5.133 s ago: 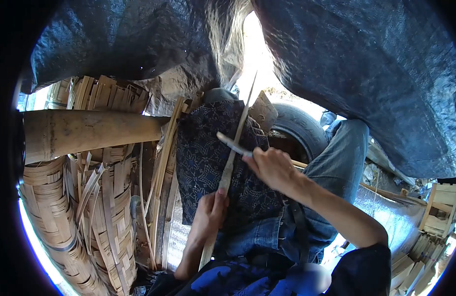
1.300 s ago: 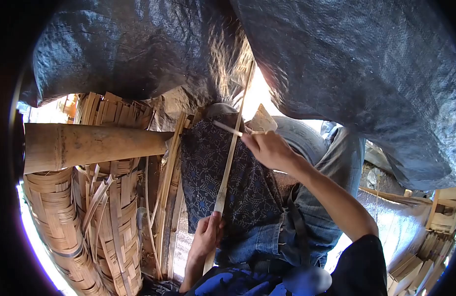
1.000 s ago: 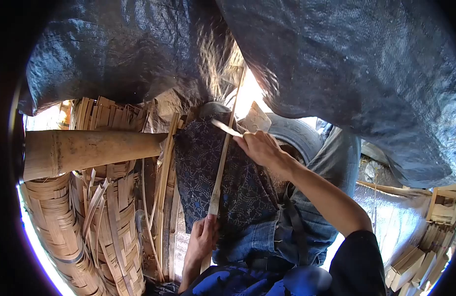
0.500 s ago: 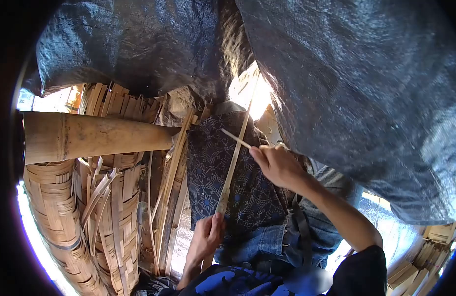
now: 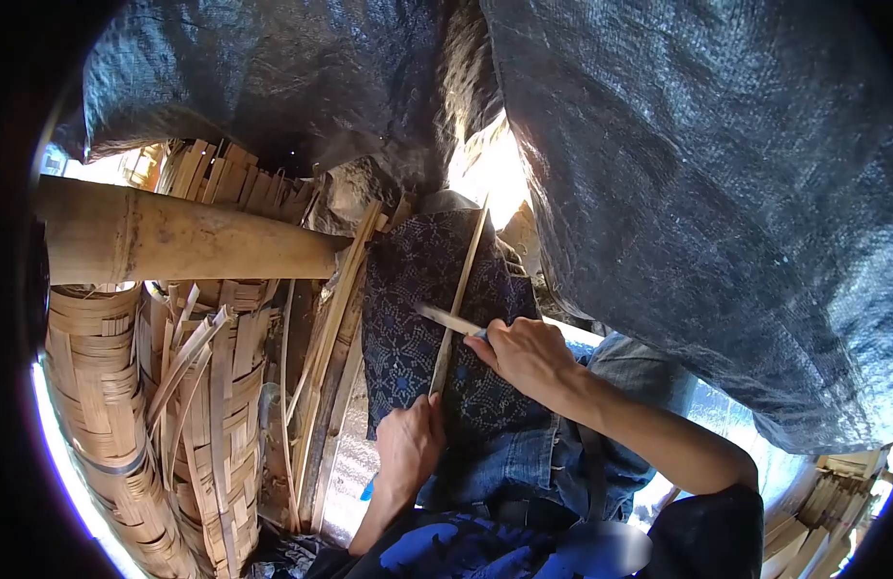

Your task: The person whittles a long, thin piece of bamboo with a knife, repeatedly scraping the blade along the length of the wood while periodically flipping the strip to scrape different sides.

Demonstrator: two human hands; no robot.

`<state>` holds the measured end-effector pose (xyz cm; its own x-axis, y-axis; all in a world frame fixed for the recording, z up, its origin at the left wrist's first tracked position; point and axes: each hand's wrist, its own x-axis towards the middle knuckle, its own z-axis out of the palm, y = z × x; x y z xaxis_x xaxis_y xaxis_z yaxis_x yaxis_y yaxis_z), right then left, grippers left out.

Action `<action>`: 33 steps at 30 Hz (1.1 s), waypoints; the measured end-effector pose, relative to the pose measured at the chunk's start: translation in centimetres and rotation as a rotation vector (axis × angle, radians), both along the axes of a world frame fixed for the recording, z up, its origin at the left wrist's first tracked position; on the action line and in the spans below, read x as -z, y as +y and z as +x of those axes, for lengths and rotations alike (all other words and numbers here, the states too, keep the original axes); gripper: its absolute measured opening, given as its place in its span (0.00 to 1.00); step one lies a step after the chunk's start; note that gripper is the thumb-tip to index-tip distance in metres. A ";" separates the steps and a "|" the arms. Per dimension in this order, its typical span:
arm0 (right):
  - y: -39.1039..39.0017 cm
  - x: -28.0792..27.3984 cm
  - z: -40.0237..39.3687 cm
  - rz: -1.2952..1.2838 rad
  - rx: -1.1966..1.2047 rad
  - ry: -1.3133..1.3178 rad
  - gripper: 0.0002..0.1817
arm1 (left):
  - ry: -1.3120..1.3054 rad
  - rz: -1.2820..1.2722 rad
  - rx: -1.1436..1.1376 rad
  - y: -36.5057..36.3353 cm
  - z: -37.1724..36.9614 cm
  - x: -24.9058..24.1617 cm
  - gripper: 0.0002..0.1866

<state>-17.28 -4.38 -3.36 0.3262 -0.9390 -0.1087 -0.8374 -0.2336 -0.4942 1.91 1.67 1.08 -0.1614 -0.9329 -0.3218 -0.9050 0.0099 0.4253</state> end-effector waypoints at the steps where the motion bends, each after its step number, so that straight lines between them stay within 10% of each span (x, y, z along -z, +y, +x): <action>1: -0.4 0.2 0.0 0.043 0.032 0.015 0.25 | -0.012 -0.046 0.011 0.1 0.0 0.0 0.19; 16: -7.0 -1.2 -0.4 0.053 0.198 -0.101 0.27 | 0.324 0.077 -0.134 1.3 2.4 -0.3 0.19; 33: -2.8 -1.9 -0.1 0.188 0.123 0.022 0.25 | -0.040 -0.031 0.101 -0.5 0.3 0.4 0.19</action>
